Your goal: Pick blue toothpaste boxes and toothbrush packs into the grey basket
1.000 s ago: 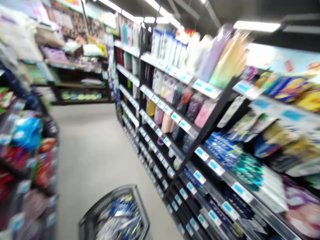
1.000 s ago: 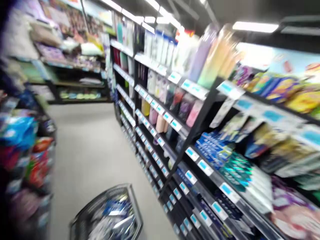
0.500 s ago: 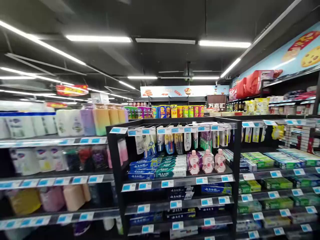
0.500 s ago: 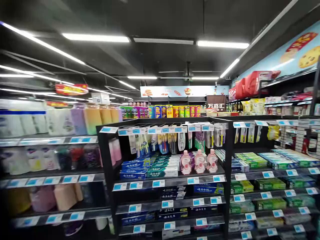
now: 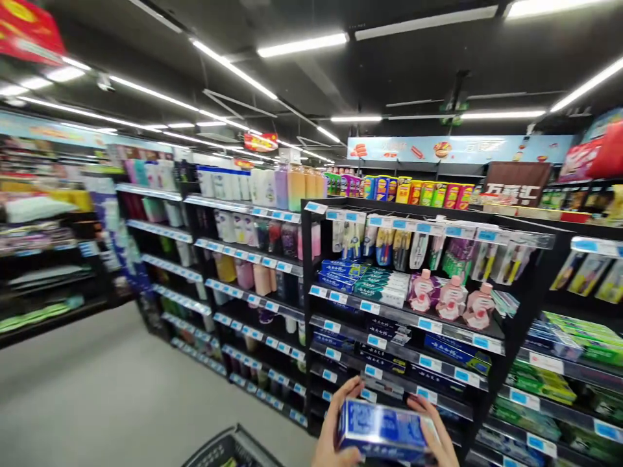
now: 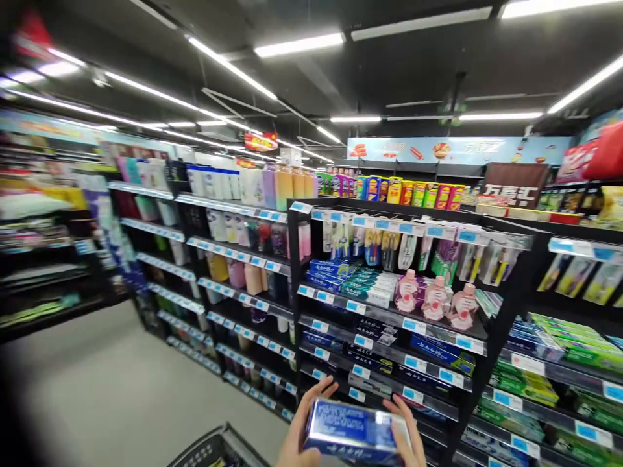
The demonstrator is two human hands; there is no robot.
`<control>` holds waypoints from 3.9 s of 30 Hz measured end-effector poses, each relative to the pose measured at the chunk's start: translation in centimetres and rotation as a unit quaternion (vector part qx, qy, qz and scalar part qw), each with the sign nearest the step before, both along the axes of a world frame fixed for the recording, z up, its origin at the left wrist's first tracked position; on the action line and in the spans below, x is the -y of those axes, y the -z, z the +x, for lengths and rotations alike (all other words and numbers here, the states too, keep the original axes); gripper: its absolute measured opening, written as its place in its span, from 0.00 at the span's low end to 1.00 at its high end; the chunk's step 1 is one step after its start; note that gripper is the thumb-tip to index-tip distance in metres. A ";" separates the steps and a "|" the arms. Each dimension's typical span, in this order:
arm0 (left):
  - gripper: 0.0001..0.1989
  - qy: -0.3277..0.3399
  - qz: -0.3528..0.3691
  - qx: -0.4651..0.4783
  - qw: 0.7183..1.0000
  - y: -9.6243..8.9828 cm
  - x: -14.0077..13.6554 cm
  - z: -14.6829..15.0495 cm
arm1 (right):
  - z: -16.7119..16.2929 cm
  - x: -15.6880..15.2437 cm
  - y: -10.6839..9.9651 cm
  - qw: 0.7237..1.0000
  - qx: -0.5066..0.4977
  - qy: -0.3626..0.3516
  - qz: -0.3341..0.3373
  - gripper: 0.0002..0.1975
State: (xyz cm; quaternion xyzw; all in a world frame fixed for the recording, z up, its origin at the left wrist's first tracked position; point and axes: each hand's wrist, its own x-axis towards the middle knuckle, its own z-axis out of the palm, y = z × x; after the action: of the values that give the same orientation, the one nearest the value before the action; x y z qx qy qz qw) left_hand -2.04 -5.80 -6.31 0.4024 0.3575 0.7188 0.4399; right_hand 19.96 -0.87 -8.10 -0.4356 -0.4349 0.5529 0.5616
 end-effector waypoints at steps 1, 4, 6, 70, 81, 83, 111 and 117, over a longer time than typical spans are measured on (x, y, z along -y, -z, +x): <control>0.49 0.003 0.032 -0.006 0.999 -0.6 0.4 -0.1 | -0.3 -0.8 -1.2 0.999 -0.017 -0.029 -0.038 0.31; 0.36 -0.040 0.063 -0.051 0.996 -2.7 0.8 -0.9 | -1.1 -2.3 -5.2 0.992 -0.036 -0.108 -0.056 0.33; 0.28 -0.086 0.039 -0.041 0.995 -3.9 0.9 -1.4 | -1.4 -2.0 -7.0 0.988 -0.058 -0.143 -0.002 0.34; 0.26 0.114 -0.037 -0.008 0.993 -5.3 5.8 7.3 | 6.0 4.7 -6.3 0.922 -0.323 0.182 0.113 0.19; 0.24 0.123 -0.031 0.003 0.992 -5.3 5.7 7.4 | 6.3 4.7 -6.9 0.928 -0.308 0.181 0.104 0.21; 0.25 0.123 -0.032 0.002 0.992 -5.5 5.7 7.3 | 6.3 4.8 -6.9 0.930 -0.304 0.176 0.106 0.21; 0.27 0.125 -0.008 0.018 0.992 -4.2 4.7 7.0 | 6.8 4.9 -7.0 0.940 -0.287 0.160 0.095 0.18; 0.27 0.127 -0.009 0.011 0.992 -4.3 4.7 6.9 | 6.8 4.9 -7.0 0.942 -0.284 0.149 0.097 0.17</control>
State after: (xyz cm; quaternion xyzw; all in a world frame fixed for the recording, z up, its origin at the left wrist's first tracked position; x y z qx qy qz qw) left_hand 4.88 -10.47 -2.03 0.4326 0.3057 0.6583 0.5349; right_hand 26.76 -5.73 -1.12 -0.2634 -0.2389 0.5185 0.7776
